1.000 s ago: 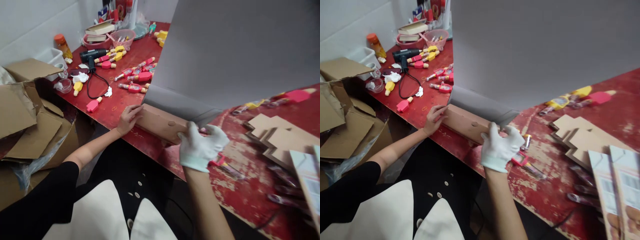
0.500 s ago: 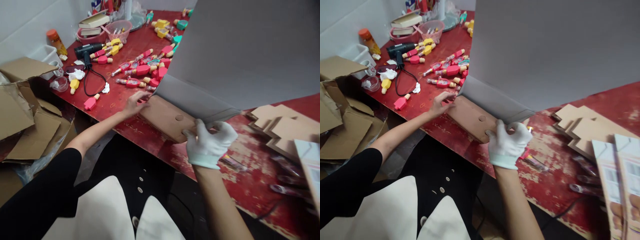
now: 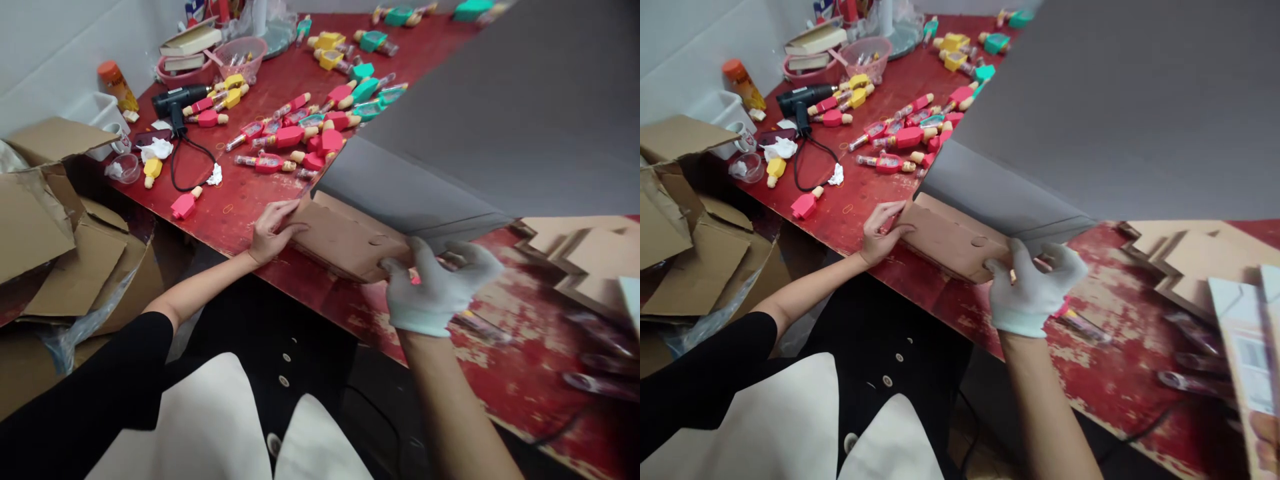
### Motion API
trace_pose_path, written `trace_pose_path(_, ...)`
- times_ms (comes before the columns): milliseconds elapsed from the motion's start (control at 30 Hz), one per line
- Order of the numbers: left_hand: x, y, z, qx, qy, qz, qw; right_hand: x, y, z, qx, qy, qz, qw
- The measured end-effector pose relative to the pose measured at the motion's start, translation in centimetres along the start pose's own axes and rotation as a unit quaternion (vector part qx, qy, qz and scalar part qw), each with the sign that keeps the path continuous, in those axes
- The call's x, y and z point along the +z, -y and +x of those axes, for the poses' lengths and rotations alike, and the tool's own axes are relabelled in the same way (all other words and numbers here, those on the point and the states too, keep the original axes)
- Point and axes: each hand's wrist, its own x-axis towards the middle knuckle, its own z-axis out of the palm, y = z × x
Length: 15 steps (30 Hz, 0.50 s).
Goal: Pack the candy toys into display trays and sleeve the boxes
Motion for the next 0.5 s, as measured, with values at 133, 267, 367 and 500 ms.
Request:
trace_pose_path(133, -0.8, -0.7, 1.4, 0.073, 0.012, 0.005, 0.997, 0.4, -0.5, 0.1, -0.039, -0.048, 0.027, 0.998)
trace_pose_path(267, -1.8, 0.2, 2.1, 0.016, 0.035, 0.024, 0.999, 0.2, 0.5, 1.0, -0.08, -0.048, 0.053, 0.994)
trace_pose_path(367, -2.4, 1.0, 1.6, -0.059, 0.044, 0.029, 0.997, 0.5, 0.9, 2.0, -0.019, -0.026, 0.123, 0.992)
trace_pose_path(500, -2.1, 1.0, 0.3, -0.085, 0.046, 0.016, 0.995, 2.8, 0.1, 4.2, 0.15, -0.037, 0.203, 0.967)
